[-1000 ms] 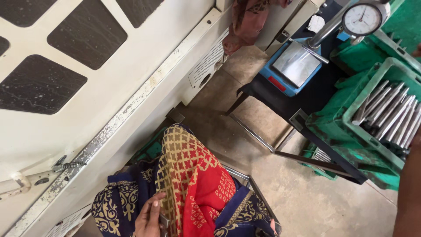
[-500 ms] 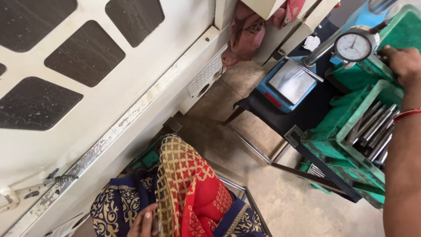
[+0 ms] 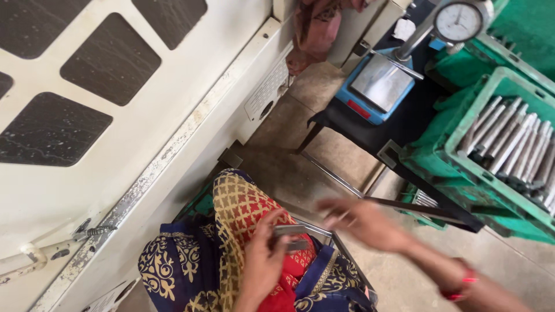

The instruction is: The person sits on the floor and repeatedly picks up, compares, and places cylindrical metal rods. They also briefly open a machine door and press a control button before returning to handle the rods.

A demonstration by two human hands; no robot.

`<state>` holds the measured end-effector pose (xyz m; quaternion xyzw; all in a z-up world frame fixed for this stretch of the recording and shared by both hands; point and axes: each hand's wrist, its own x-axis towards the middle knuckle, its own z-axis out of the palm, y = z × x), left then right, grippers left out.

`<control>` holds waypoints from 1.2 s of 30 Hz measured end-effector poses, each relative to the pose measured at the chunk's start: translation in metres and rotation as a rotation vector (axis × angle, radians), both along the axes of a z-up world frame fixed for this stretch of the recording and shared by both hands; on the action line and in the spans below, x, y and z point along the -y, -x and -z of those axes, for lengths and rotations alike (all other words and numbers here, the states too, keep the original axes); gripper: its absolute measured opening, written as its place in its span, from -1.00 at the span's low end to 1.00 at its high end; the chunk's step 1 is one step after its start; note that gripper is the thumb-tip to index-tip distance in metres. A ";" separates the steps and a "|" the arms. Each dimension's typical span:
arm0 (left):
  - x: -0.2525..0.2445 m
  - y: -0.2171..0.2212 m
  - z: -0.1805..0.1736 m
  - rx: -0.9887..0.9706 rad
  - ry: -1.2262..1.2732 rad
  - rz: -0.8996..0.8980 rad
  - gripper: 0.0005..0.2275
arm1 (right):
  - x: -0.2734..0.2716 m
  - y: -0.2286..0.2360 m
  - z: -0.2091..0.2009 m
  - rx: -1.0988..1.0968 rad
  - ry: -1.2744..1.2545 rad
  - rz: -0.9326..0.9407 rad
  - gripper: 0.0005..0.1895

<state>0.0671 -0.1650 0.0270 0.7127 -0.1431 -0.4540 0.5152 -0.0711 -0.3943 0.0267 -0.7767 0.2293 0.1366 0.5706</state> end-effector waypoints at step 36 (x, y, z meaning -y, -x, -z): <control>-0.126 0.009 0.071 -0.322 -0.033 -0.293 -0.68 | 0.073 0.006 0.112 -0.052 1.321 0.268 -0.80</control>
